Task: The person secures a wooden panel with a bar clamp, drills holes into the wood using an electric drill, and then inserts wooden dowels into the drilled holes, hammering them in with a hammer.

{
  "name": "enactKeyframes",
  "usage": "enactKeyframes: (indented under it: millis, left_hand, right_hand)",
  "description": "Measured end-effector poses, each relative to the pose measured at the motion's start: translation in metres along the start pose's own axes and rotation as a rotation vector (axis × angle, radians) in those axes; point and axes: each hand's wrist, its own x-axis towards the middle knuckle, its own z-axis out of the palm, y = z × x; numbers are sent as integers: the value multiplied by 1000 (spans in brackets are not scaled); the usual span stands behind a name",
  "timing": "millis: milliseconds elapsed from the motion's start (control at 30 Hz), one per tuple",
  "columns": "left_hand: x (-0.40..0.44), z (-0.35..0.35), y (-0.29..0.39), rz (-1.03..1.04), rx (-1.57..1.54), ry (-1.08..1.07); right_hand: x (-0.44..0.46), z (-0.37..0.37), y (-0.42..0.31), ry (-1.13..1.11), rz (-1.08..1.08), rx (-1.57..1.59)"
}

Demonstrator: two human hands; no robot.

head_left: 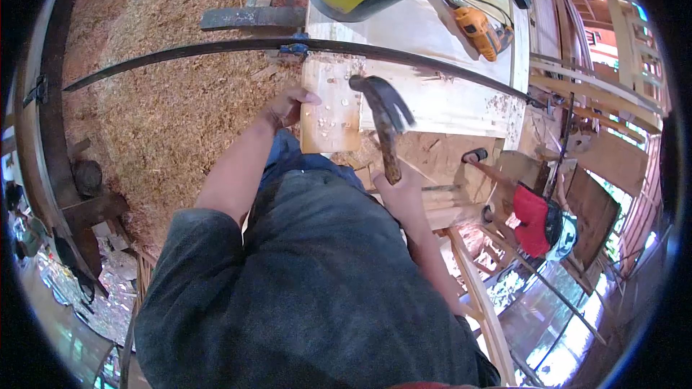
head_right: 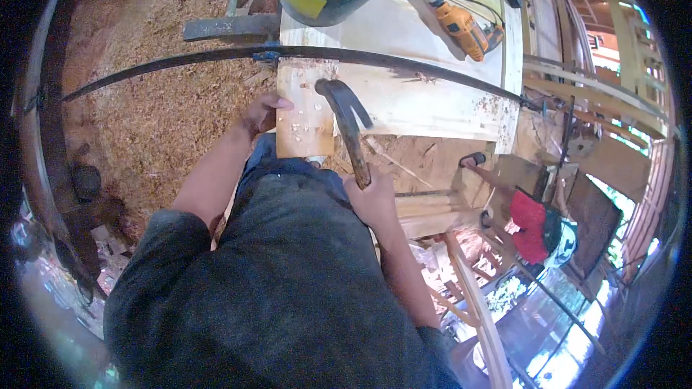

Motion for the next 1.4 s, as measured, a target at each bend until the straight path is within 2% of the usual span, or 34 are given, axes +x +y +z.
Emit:
enactKeyframes:
  millis: [33, 133, 167, 233, 300, 333, 367, 600, 667, 700, 833, 1033, 1100, 1200, 1400]
  left_hand:
    - [-13, 17, 12, -18, 20, 92]
    - [10, -13, -1, 70, 53, 27]
    - [5, -12, 5, -12, 107, 61]
    - [0, 0, 11, -22, 127, 145]
    - [11, -20, 6, -34, 114, 28]
    - [11, -23, 6, -69, 110, 36]
    - [5, 0, 16, -18, 106, -11]
    - [5, -11, 34, -223, 165, 70]
    - [4, -10, 33, -176, 136, 47]
    - [5, -10, 33, -153, 121, 34]
    - [2, -9, 40, -293, 146, 123]
    - [0, 16, 64, -280, 225, 25]
    - [4, 4, 62, -346, 278, 26]
    - [10, -9, 57, -369, 254, -10]
    - [10, -10, 60, -374, 235, -28]
  right_hand:
    - [-3, -3, 1, 22, -52, 49]
    - [-14, -22, -34, 189, -170, 246]
    - [-15, -27, -35, 182, -157, 210]
    - [-20, -43, -33, 196, -119, 134]
    - [-27, -52, -32, 287, -105, 27]
    - [-29, -53, -25, 280, -59, 5]
    - [-29, -51, -15, 264, -22, -15]
    - [-30, -37, 9, 299, 126, 1]
    - [-29, -38, 13, 309, 163, -54]
    - [-27, -41, 12, 301, 184, -61]
    - [-22, -42, 29, 268, 295, -165]
    - [-4, -49, 16, 162, 355, -338]
    - [2, -53, 11, 106, 369, -391]
    - [7, -50, 21, 57, 458, -376]
    - [12, -48, 22, 71, 463, -258]
